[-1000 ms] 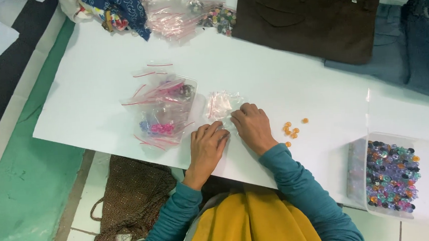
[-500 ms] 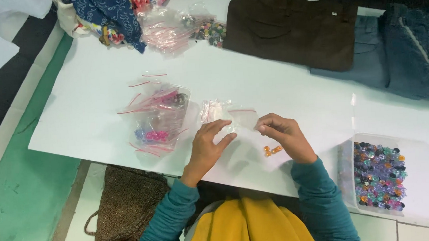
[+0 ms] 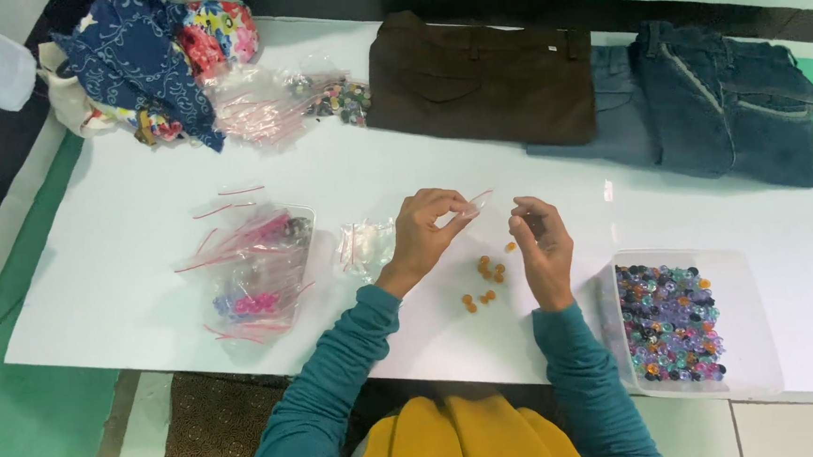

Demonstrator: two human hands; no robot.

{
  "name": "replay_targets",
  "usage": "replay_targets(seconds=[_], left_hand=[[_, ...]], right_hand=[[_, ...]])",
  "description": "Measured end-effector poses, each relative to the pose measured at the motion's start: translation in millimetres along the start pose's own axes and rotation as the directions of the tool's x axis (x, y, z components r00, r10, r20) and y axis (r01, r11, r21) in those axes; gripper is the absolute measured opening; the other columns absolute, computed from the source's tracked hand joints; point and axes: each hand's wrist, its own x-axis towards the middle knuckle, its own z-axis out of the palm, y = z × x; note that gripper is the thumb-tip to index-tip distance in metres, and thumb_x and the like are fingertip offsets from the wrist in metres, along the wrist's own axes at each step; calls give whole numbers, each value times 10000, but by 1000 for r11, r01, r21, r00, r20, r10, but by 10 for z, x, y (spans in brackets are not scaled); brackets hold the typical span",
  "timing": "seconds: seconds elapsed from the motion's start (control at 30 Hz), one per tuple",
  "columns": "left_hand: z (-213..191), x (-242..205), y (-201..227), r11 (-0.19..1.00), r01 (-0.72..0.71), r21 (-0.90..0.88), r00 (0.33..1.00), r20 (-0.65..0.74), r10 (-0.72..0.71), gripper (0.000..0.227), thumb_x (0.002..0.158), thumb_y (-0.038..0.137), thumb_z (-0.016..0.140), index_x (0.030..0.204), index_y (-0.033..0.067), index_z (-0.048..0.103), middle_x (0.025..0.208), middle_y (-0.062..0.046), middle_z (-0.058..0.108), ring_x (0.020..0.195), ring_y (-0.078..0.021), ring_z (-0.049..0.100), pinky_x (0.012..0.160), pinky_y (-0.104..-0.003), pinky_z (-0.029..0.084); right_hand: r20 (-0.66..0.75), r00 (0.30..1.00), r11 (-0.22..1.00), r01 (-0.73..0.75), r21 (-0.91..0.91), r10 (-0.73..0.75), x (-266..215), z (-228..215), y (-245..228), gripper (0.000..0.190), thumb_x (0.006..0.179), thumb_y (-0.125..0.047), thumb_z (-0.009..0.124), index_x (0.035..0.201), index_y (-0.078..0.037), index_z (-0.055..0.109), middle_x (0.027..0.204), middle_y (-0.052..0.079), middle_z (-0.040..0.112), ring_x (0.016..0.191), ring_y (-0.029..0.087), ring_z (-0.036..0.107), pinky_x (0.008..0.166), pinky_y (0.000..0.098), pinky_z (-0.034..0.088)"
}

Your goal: Sorting various colorful buttons and placing them into small plastic zip-lock bags.

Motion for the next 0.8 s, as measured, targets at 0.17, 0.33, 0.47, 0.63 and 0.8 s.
replay_targets(seconds=[0.17, 0.33, 0.47, 0.63, 0.8], left_hand=[[218, -177, -410, 983, -79, 168, 997, 19, 77, 96, 859, 234, 832, 932, 237, 769, 923, 88, 737, 1014, -121, 677, 920, -320, 464], [198, -239, -405, 937, -153, 313, 988, 28, 152, 137, 832, 193, 852, 931, 223, 762, 912, 69, 734, 995, -136, 668, 920, -351, 482], [218, -259, -401, 856, -266, 444, 960, 42, 277, 149, 814, 207, 857, 913, 225, 747, 889, 79, 718, 969, -122, 657, 913, -354, 480], [239, -264, -367, 809, -319, 493, 935, 24, 354, 139, 805, 208, 857, 873, 221, 737, 858, 73, 710, 925, -129, 661, 909, -370, 490], [176, -242, -278, 796, -320, 515, 928, 2, 372, 136, 815, 195, 858, 885, 219, 744, 841, 68, 710, 903, -131, 666, 908, -380, 499]], right_hand=[[105, 964, 935, 261, -241, -242, -12, 79, 50, 217, 1005, -203, 679, 1206, -120, 682, 1095, 59, 574, 925, 205, 617, 806, 349, 552], [230, 915, 814, 401, -420, -332, -39, 152, 125, 239, 954, -285, 749, 1140, -139, 707, 1144, 78, 533, 961, 242, 621, 858, 408, 580], [252, 896, 712, 443, -544, -365, -45, 154, 196, 303, 947, -401, 735, 1148, -177, 710, 1152, 82, 548, 951, 231, 603, 834, 382, 554], [269, 897, 646, 440, -624, -351, -57, 104, 230, 373, 967, -518, 672, 1146, -193, 703, 1165, 79, 548, 960, 223, 578, 838, 364, 521], [298, 881, 629, 471, -619, -367, -78, 117, 272, 358, 963, -514, 682, 1052, -167, 703, 1173, 79, 549, 970, 231, 571, 819, 365, 501]])
